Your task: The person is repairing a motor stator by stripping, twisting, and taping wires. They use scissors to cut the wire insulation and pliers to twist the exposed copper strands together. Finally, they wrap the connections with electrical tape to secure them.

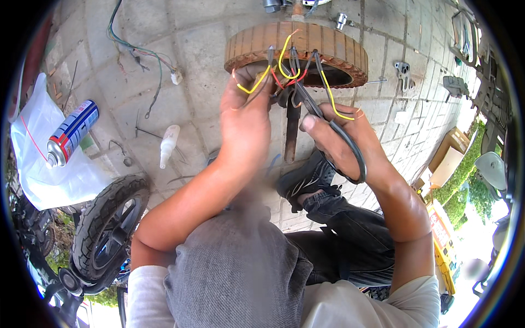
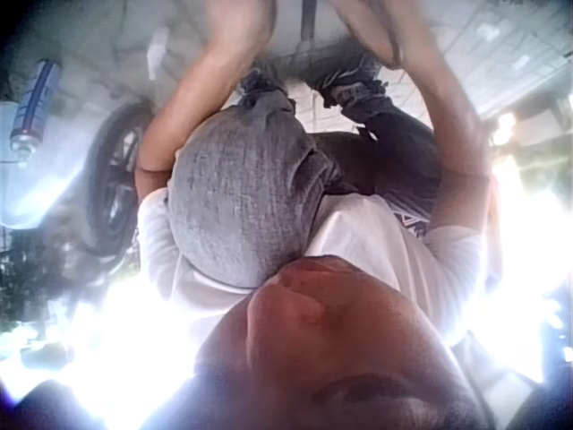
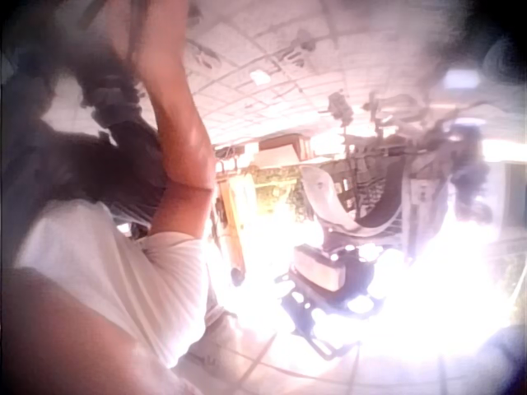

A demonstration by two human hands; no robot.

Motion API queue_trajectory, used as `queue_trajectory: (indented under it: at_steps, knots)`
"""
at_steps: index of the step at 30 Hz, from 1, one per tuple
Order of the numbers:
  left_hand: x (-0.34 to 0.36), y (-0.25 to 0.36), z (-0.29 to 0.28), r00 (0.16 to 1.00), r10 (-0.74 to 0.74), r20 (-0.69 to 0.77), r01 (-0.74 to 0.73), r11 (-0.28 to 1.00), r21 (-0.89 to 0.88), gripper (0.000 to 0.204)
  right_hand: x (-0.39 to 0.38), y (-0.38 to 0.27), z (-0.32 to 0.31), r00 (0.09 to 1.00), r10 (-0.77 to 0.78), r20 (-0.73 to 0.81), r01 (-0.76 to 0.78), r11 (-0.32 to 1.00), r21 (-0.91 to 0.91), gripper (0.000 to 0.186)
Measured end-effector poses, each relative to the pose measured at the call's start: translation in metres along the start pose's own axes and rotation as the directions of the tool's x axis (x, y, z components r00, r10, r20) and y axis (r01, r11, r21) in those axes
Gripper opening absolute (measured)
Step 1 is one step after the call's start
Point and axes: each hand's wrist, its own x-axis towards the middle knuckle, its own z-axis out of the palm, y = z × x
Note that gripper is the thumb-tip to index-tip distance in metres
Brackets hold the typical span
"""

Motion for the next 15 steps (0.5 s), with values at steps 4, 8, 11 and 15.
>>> queue_trajectory:
  at_steps: [4, 8, 11, 15]
  knots:
    - [-0.003, 0.011, -0.017, 0.997, 0.069, -0.02, -0.066, 0.993, 0.1, 0.02, -0.017, 0.007, -0.01, 0.999, 0.024, 0.039, -0.023, 0.999, -0.03, 0.024]
    - [-0.016, 0.03, -0.045, 0.972, 0.236, 0.0, -0.223, 0.92, 0.322, 0.016, -0.021, 0.031, -0.013, 0.983, -0.169, -0.068, 0.138, 0.936, -0.325, 0.02]
    - [-0.014, 0.058, -0.072, 0.911, 0.401, -0.102, -0.306, 0.819, 0.485, 0.015, -0.015, 0.043, -0.009, 0.911, -0.354, -0.213, 0.233, 0.866, -0.441, 0.021]
    - [-0.004, 0.105, -0.124, 0.804, 0.548, -0.229, -0.358, 0.755, 0.549, 0.031, -0.005, 0.055, -0.004, 0.814, -0.535, -0.225, 0.298, 0.719, -0.628, 0.028]
